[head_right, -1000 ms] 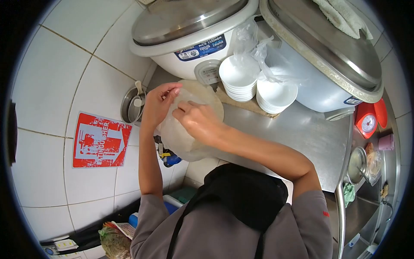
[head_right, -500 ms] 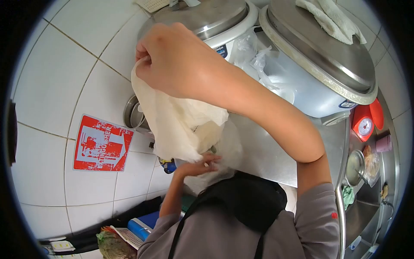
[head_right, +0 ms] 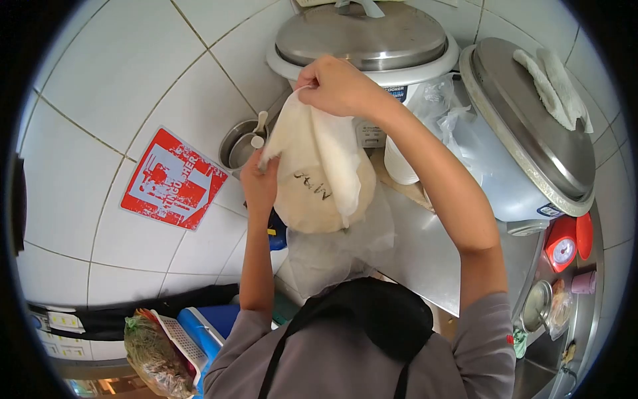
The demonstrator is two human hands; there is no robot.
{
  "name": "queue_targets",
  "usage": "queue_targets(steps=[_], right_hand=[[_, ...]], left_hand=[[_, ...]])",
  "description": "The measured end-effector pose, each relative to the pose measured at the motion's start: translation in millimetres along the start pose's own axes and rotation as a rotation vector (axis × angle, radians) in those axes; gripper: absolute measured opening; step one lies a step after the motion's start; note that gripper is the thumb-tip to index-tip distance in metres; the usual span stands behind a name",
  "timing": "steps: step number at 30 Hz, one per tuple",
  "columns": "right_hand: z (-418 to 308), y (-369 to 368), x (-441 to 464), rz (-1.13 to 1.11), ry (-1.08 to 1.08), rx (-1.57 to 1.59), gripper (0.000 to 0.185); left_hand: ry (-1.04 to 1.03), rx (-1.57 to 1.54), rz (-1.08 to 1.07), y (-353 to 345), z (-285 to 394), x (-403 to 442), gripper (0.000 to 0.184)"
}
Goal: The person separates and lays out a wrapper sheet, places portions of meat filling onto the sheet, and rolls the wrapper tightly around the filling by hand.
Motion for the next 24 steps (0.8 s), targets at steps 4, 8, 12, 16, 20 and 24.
queue_targets(steps=[4, 8, 12, 16, 20, 24], right_hand=[[-19.4, 18.5, -16.5, 0.219, 0.147, -0.026, 0.019], [-26.4, 4.9, -82.0, 0.131, 0.209, -0.015, 0.022], [65.1, -74.6, -167.2, -0.195, -0.041, 0.013, 0.025], [134.9, -139.8, -209.1, -0.277, -0.134, 0.005, 0.022], [136.3, -126.9, -190.1, -0.194, -0.221, 0.196, 0.019], [132.9, -110.8, -170.4, -0.141, -0.248, 0.303, 0.016]], left_hand=[[-0.330, -0.066, 0.221, 30.3, 34.3, 3.0, 0.032], [-0.434, 0.021, 0.168, 43.4, 30.6, -26.8, 0.042], [-0.392, 0.264, -0.261, 13.6, -72.7, -97.7, 0.039], [-0.385, 0.328, -0.411, 3.7, -104.7, -131.2, 0.028], [-0.448, 0.331, -0.423, 4.7, -83.6, -128.1, 0.015], [-0.210, 0.238, -0.327, 7.8, -101.1, -114.0, 0.013]])
Point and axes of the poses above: each hand's wrist, its own x-axis towards the middle knuckle, its own y-axis out of the back of the hand, z = x × y, the point moved 8 cm from there along x, towards the middle knuckle, and after that the axes turned 8 degrees about z, right-handed, at the moved point
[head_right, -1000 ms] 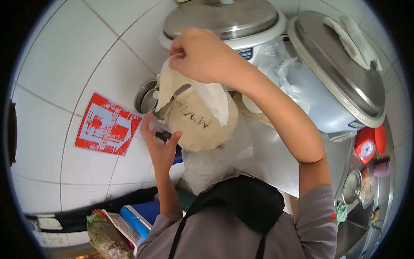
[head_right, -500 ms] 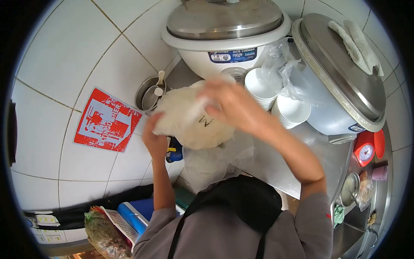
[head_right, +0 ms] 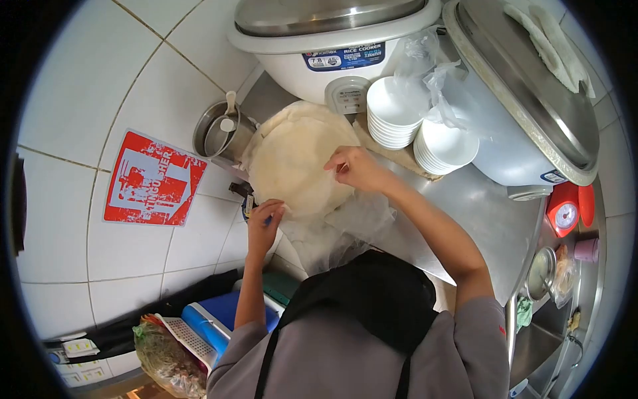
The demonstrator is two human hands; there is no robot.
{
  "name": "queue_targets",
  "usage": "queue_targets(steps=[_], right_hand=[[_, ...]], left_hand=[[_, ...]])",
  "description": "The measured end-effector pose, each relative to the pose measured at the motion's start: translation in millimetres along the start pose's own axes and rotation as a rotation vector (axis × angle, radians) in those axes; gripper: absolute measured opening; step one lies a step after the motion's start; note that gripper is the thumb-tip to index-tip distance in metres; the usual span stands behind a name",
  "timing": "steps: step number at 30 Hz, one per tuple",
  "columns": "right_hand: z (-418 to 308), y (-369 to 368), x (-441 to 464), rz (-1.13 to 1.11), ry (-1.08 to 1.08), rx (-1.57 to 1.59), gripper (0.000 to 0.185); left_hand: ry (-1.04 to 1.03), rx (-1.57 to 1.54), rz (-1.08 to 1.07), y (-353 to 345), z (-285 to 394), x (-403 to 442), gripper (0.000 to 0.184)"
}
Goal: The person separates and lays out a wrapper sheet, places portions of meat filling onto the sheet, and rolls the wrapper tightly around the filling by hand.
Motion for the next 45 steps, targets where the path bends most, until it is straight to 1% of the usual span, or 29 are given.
queue_targets(steps=[2, 4, 5, 7, 8, 9, 13, 15, 16, 18, 20, 22, 23, 25, 27, 28, 29, 30, 31, 32, 34, 35, 37, 40, 41, 42, 43, 44, 45], right_hand=[[-1.3, 3.4, 6.4, 0.032, 0.016, -0.055, 0.015], [-3.4, 3.9, 13.4, 0.087, 0.027, -0.092, 0.014], [-0.8, 3.9, 17.4, 0.099, -0.029, -0.042, 0.014], [-0.6, 6.1, 26.1, 0.122, -0.140, 0.057, 0.015], [-7.1, 9.7, 32.7, 0.134, -0.112, 0.060, 0.015], [-14.3, 14.2, 39.1, 0.146, -0.085, 0.062, 0.016], [-62.2, 35.1, 56.5, 0.264, 0.038, 0.082, 0.018], [-83.2, 45.0, 61.3, 0.340, 0.108, 0.144, 0.018], [-97.1, 51.4, 61.8, 0.382, 0.142, 0.177, 0.018], [-135.8, 72.4, 50.0, 0.478, 0.179, 0.163, 0.018], [-167.8, 100.7, 19.3, 0.566, 0.228, 0.089, 0.017], [-186.8, 132.1, -23.6, 0.635, 0.289, -0.046, 0.016], [-182.3, 150.1, -46.2, 0.678, 0.214, -0.065, 0.016], [-171.4, 181.3, -97.6, 0.752, 0.066, -0.081, 0.015], [-170.2, 209.9, -151.3, 0.835, -0.015, -0.285, 0.015], [-174.8, 220.1, -179.8, 0.901, -0.019, -0.320, 0.016], [-179.6, 227.5, -208.3, 0.926, -0.049, -0.474, 0.016], [-183.3, 230.7, -235.5, 0.926, -0.055, -0.564, 0.015], [-182.9, 230.8, -264.4, 0.934, -0.129, -0.645, 0.020], [-172.2, 229.4, -297.9, 0.976, -0.225, -0.562, 0.023], [-141.9, 213.2, -357.6, 1.050, -0.388, -0.324, 0.033], [-116.4, 200.5, -387.2, 0.990, -0.502, -0.327, 0.037], [-66.1, 168.1, -437.4, 0.994, -0.805, -0.129, 0.044], [-20.6, 143.5, -473.7, 0.881, -0.965, -0.142, 0.044], [-15.4, 151.8, -481.0, 0.932, -0.980, -0.128, 0.041], [-7.7, 165.2, -488.7, 1.130, -0.939, -0.177, 0.034], [5.1, 183.8, -496.1, 1.148, -0.954, -0.482, 0.026], [6.8, 201.5, -485.4, 1.288, -0.845, -0.552, 0.024], [31.4, 209.3, -480.7, 1.374, -0.790, -0.434, 0.026]], left_hand=[[0.161, -0.051, 0.110, 5.7, -16.6, 2.1, 0.016], [0.293, -0.164, 0.137, 9.6, -25.4, 9.6, 0.019], [0.359, -0.219, 0.152, 11.8, -30.0, 14.1, 0.021], [0.292, -0.198, 0.259, 25.3, -22.1, 28.5, 0.023], [0.257, -0.189, 0.312, 31.0, -18.1, 37.5, 0.024], [0.283, -0.199, 0.350, 35.0, -20.3, 46.3, 0.024], [0.106, -0.237, 0.578, 72.6, 23.9, 92.7, 0.023], [-0.004, -0.240, 0.686, 90.8, 45.3, 112.3, 0.022], [-0.026, -0.201, 0.722, 100.8, 55.3, 116.0, 0.021], [-0.080, -0.145, 0.792, 115.9, 80.9, 124.7, 0.021], [-0.194, -0.254, 0.807, 122.5, 120.7, 122.3, 0.021], [-0.331, -0.417, 0.699, 108.8, 149.7, 116.6, 0.022], [-0.358, -0.536, 0.573, 92.8, 164.9, 114.4, 0.021], [-0.379, -0.638, 0.333, 46.3, 199.4, 115.5, 0.016], [-0.387, -0.681, 0.097, 0.6, 233.7, 108.7, 0.010], [-0.386, -0.681, -0.020, -25.7, 254.2, 105.6, 0.009], [-0.457, -0.754, -0.101, -46.8, 276.9, 95.2, 0.011], [-0.526, -0.823, -0.182, -67.1, 296.0, 81.7, 0.013], [-0.655, -0.848, -0.252, -84.4, 313.3, 64.6, 0.016], [-0.782, -0.870, -0.321, -101.4, 327.3, 44.1, 0.018], [-0.899, -0.886, -0.542, -138.4, 341.1, -3.2, 0.022], [-0.881, -0.834, -0.695, -159.1, 340.5, -26.1, 0.020], [-0.837, -0.704, -1.001, -194.8, 328.4, -73.7, 0.020], [-0.717, -0.674, -0.932, -235.4, 294.6, -89.1, 0.022], [-0.638, -0.504, -0.815, -252.1, 279.6, -78.9, 0.022], [-0.558, -0.333, -0.692, -264.5, 271.0, -62.3, 0.024], [-0.515, -0.258, -0.577, -270.2, 274.8, -44.7, 0.022], [-0.474, -0.182, -0.459, -273.1, 278.2, -27.7, 0.022], [-0.504, -0.140, -0.458, -282.8, 275.4, -22.0, 0.021]])
Point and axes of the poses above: each hand's wrist, its own x-axis towards the middle knuckle, its own y-axis out of the back of the hand, z = x × y, the point moved 8 cm from there along x, towards the middle knuckle, and after that the axes turned 8 degrees about z, right-handed, at the moved point
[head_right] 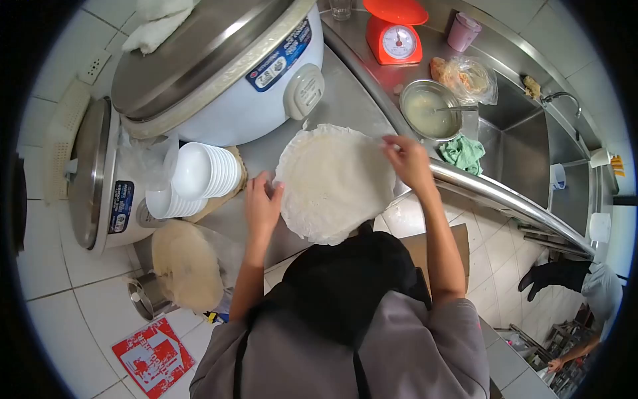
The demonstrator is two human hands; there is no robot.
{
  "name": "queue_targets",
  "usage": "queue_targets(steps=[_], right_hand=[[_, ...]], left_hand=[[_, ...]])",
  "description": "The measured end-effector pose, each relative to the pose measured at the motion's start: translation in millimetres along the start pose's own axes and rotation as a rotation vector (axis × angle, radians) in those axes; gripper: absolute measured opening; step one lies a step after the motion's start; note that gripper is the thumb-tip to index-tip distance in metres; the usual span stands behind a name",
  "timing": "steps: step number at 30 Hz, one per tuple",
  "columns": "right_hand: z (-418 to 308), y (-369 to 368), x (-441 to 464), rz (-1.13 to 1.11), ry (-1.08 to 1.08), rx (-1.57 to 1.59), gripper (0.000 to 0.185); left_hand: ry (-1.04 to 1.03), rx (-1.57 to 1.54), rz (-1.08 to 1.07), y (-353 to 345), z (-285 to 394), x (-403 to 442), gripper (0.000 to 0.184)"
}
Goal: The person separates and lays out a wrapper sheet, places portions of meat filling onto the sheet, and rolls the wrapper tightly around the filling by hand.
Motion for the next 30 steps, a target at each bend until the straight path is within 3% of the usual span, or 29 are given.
queue_targets(steps=[1, 2, 5, 8, 11, 15, 21, 24, 26, 30], right_hand=[[-6.7, -20.3, 12.8, 0.003, 0.188, -0.104, 0.028], [-12.8, -40.0, 21.6, -0.085, 0.161, -0.184, 0.029], [-19.1, -69.6, 30.2, -0.007, 0.331, -0.222, 0.018], [-8.0, -61.9, 40.1, -0.052, 0.253, -0.116, 0.014], [7.8, -52.0, 58.2, -0.136, 0.084, -0.014, 0.010], [9.1, -44.7, 85.3, -0.075, 0.161, 0.033, 0.014], [17.4, -48.3, 94.9, -0.174, 0.271, -0.026, 0.023], [-6.6, -21.3, 92.9, -0.251, 0.144, 0.094, 0.017], [-49.3, 20.8, 90.6, -0.148, 0.220, 0.151, 0.014], [-114.0, 89.3, 71.3, 0.048, 0.433, 0.224, 0.010]], left_hand=[[-0.018, 0.044, -0.006, -9.7, -12.1, 4.2, 0.020], [-0.035, 0.086, -0.008, -16.0, -18.4, 7.4, 0.019], [0.149, -0.060, -0.160, -34.0, -27.7, 10.5, 0.017], [0.321, -0.288, -0.196, -46.9, -34.6, 10.1, 0.017], [0.299, -0.242, -0.105, -52.0, -22.2, 18.8, 0.018], [0.350, -0.275, -0.115, -74.3, -9.5, 31.6, 0.018], [0.323, -0.368, -0.157, -86.5, -14.7, 33.6, 0.018], [0.311, -0.345, -0.131, -51.9, 22.3, 37.6, 0.018], [0.314, -0.358, -0.045, -14.4, 59.8, 43.5, 0.014], [-0.029, -0.313, 0.291, 74.1, 127.9, 48.2, 0.010]])
Point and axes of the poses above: each hand's wrist, its own x-axis towards the middle knuckle, its own y-axis out of the back of the hand, z = x × y, the point moved 8 cm from there along x, towards the middle knuckle, and after that the axes turned 8 degrees about z, right-handed, at the moved point
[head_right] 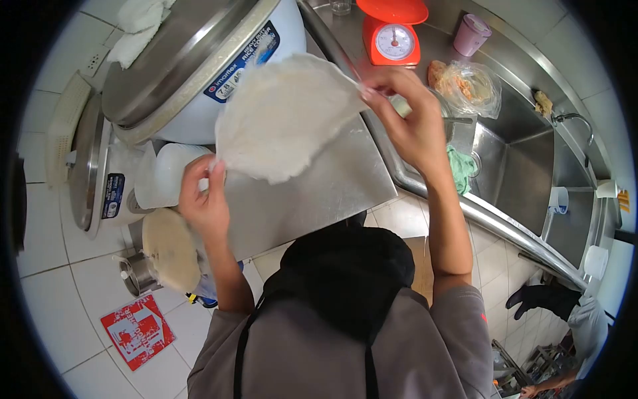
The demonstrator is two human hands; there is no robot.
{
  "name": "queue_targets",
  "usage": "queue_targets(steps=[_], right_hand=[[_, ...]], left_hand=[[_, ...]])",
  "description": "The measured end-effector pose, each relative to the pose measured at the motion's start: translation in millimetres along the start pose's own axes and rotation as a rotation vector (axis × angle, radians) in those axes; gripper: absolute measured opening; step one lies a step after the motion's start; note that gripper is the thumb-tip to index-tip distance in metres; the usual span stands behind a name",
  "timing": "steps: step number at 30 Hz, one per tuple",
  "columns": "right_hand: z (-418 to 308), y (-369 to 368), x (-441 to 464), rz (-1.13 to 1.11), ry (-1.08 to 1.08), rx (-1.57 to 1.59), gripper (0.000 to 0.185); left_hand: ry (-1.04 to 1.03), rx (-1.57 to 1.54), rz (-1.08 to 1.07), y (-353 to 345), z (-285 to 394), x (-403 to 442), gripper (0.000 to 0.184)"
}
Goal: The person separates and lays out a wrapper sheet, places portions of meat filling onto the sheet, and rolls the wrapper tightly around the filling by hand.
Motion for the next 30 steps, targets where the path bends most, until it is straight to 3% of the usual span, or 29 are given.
queue_targets(steps=[2, 5, 9, 12, 20, 22, 24, 30], right_hand=[[-14.5, 18.0, -7.0, 0.053, 0.089, 0.065, 0.011], [7.9, 6.2, -36.8, -0.122, 0.054, -0.019, 0.014], [80.5, -27.6, -103.7, -0.245, -0.085, -0.139, 0.018], [94.4, -37.7, -130.6, -0.272, 0.003, -0.279, 0.016], [82.3, -32.7, -154.6, -0.296, 0.061, -0.379, 0.017], [80.6, -29.7, -156.2, -0.329, 0.056, -0.373, 0.022], [79.3, -18.6, -148.8, -0.267, 0.066, -0.341, 0.028], [122.3, 112.7, -76.8, 0.198, 0.008, -0.384, 0.027]], left_hand=[[-0.248, -0.086, 0.068, 18.1, 19.5, -2.0, 0.012], [-0.245, -0.092, -0.087, 9.4, -4.4, -33.7, 0.021], [-0.201, 0.062, -0.343, -24.6, -68.1, -105.1, 0.015], [-0.208, 0.111, -0.455, -37.6, -85.4, -137.8, 0.014], [-0.245, 0.141, -0.487, -33.8, -85.7, -148.0, 0.025], [-0.165, 0.151, -0.444, -29.4, -91.9, -151.7, 0.030], [-0.057, 0.170, -0.481, -30.2, -100.5, -153.1, 0.037], [-0.080, 0.311, -0.317, -52.9, -65.6, -112.3, 0.024]])
Point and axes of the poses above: each hand's wrist, its own x-axis towards the middle knuckle, its own y-axis out of the back of the hand, z = x × y, the point moved 8 cm from there along x, towards the middle knuckle, and after that the axes turned 8 degrees about z, right-handed, at the moved point
